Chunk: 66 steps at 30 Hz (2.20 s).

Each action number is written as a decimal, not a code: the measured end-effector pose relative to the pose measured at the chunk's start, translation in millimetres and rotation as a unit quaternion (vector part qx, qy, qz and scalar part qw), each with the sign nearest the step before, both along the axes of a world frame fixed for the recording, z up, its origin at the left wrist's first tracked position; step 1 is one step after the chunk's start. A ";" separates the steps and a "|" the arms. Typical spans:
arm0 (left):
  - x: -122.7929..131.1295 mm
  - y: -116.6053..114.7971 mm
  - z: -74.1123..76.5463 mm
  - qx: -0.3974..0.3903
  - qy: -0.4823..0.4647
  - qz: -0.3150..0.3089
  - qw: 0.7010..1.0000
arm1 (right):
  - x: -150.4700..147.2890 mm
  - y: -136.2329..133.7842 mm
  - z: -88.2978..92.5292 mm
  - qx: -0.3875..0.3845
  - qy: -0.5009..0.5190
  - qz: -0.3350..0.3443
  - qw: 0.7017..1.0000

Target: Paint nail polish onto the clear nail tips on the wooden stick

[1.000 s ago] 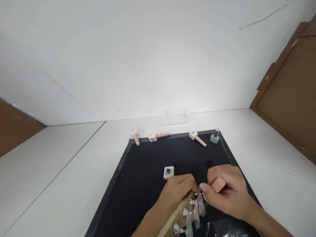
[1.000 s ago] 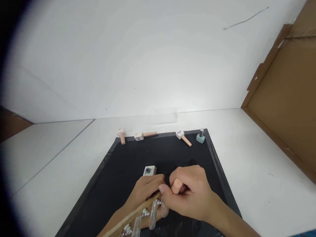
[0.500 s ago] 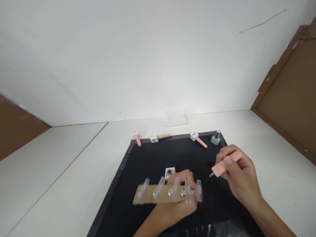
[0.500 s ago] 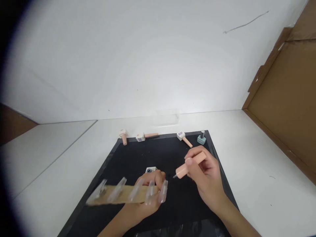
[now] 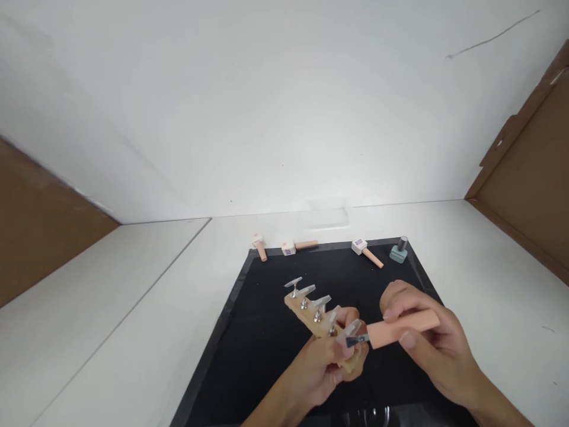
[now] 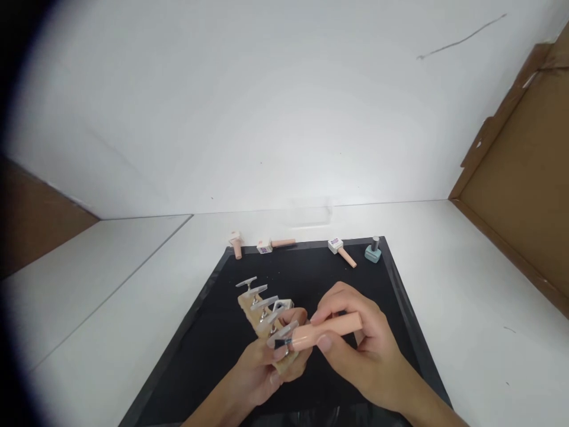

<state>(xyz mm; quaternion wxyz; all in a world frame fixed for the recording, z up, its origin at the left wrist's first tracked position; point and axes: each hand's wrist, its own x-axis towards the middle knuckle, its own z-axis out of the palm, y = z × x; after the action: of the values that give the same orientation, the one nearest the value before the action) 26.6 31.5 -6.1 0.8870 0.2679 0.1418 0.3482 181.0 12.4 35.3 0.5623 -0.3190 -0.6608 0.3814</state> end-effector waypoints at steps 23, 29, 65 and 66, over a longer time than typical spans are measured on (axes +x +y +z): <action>-1.1 4.5 -4.8 0.018 -0.030 -0.034 0.999 | 2.5 5.1 14.3 0.174 -0.147 -0.034 0.973; -2.8 4.5 -3.7 0.013 -0.038 -0.035 0.999 | 2.6 4.9 11.6 0.177 -0.134 -0.056 0.974; 2.7 9.4 0.0 -0.003 -0.011 -0.048 0.999 | 7.5 3.2 5.2 0.196 -0.159 0.036 0.967; 2.4 9.5 -1.4 -0.007 -0.009 -0.050 0.999 | 8.0 3.1 4.0 0.198 -0.160 0.037 0.966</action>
<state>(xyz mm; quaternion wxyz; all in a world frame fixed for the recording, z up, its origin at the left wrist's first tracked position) 29.1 41.0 -7.6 0.9062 0.2657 0.1227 0.3051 188.9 15.5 39.3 0.4867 -0.2339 -0.8157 0.2073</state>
